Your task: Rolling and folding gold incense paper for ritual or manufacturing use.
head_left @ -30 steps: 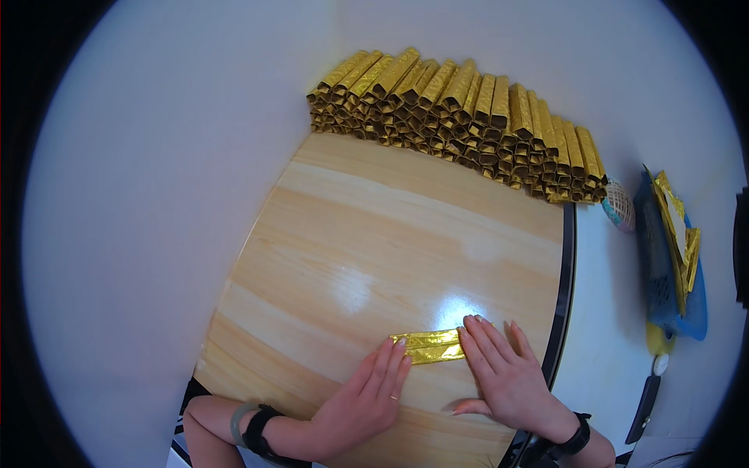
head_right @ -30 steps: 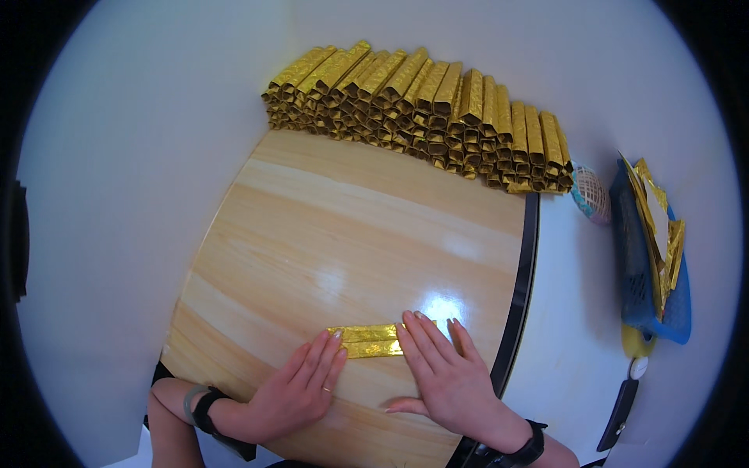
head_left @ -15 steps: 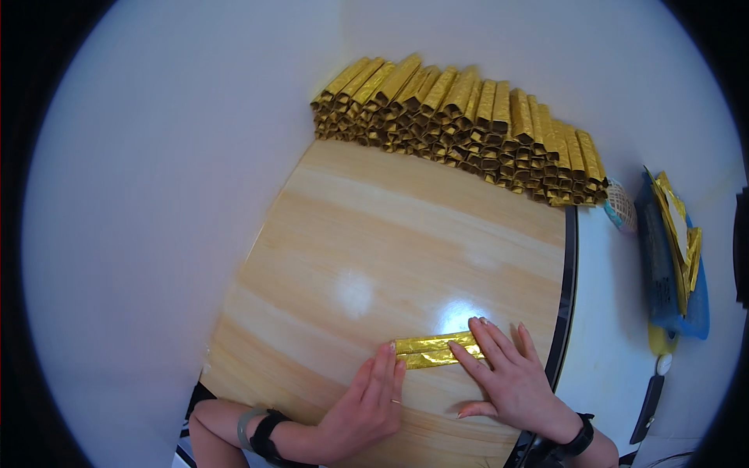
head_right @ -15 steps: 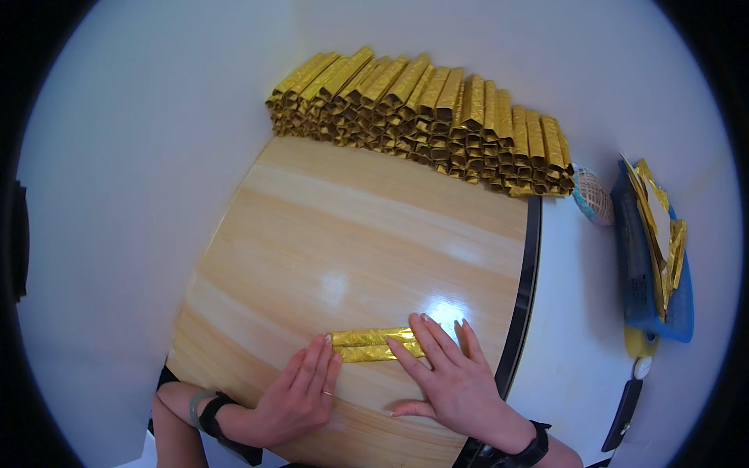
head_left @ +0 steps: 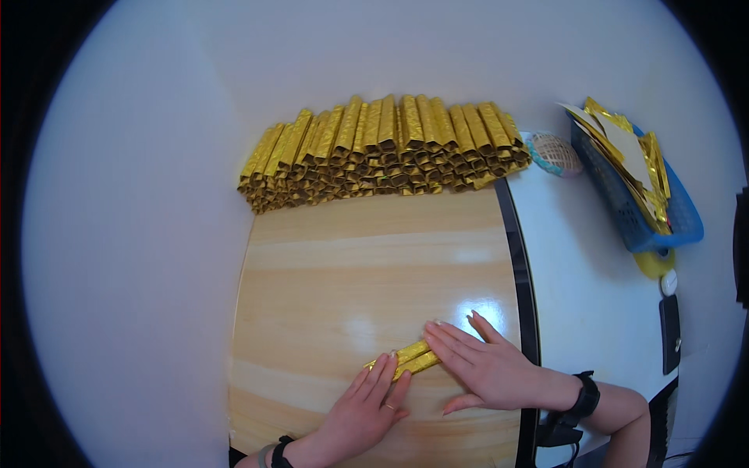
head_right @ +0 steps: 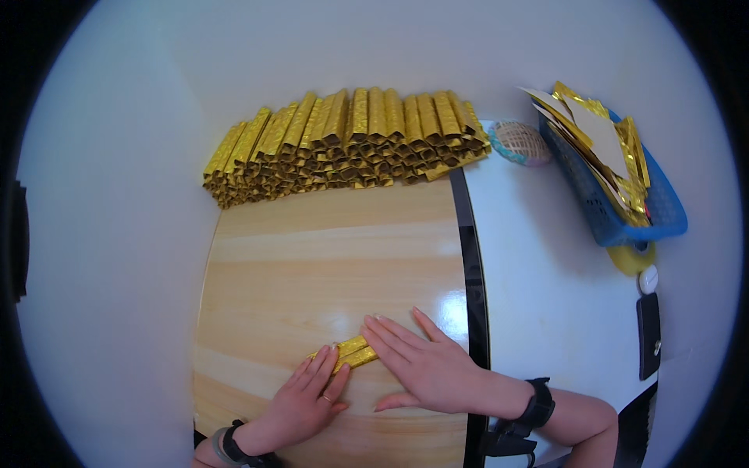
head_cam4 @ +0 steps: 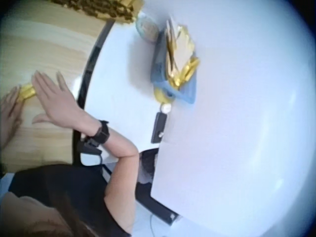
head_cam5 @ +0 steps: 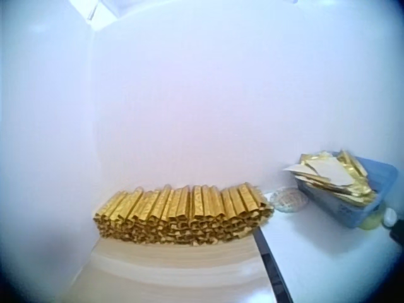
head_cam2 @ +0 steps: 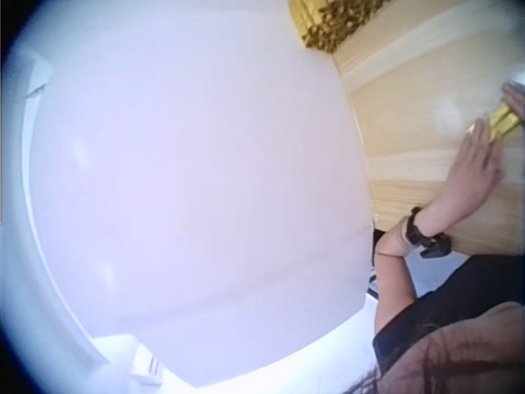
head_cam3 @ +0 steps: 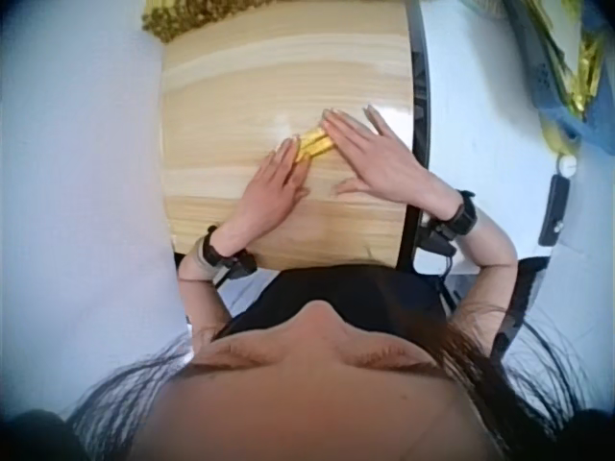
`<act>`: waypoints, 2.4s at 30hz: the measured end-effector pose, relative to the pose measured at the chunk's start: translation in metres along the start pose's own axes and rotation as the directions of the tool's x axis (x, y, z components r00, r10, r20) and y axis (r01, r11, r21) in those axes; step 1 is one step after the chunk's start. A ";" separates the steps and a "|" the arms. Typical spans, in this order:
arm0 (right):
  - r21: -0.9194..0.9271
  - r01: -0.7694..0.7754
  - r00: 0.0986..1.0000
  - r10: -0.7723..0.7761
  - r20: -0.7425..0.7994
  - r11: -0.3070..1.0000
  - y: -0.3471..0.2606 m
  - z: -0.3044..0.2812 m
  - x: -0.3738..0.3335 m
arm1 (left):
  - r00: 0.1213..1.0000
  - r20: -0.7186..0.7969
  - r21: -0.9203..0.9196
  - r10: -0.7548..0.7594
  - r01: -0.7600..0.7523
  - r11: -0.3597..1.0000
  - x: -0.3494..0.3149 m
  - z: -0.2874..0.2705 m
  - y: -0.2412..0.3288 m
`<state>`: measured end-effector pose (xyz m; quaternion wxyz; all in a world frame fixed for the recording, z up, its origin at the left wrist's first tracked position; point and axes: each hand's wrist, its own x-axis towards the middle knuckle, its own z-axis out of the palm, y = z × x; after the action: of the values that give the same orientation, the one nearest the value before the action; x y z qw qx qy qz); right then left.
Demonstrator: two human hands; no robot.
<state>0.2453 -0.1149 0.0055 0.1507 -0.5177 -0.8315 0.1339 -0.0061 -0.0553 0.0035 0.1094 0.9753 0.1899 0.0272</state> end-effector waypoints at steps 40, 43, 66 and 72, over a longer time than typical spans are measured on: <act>-0.146 0.060 0.995 -0.048 0.090 0.987 -0.002 -0.010 -0.010 | 1.000 -0.022 0.169 0.010 -0.006 0.986 -0.009 -0.004 -0.006; -0.171 0.043 0.996 -0.029 0.083 0.984 0.000 -0.011 -0.014 | 0.998 -0.054 0.133 0.009 -0.002 0.991 -0.010 -0.006 -0.007; 0.043 0.116 0.984 -0.121 0.129 0.992 -0.001 -0.001 0.005 | 1.000 0.005 0.173 0.009 -0.009 0.985 -0.012 -0.009 -0.019; -0.110 0.116 0.985 -0.100 0.142 0.987 0.003 -0.013 0.003 | 0.999 -0.032 0.071 0.040 -0.038 0.997 -0.019 -0.011 -0.029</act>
<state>0.2520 -0.1101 0.0167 0.0700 -0.4694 -0.8731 0.1113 -0.0350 -0.0338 0.0075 0.0711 0.9815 0.1736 0.0389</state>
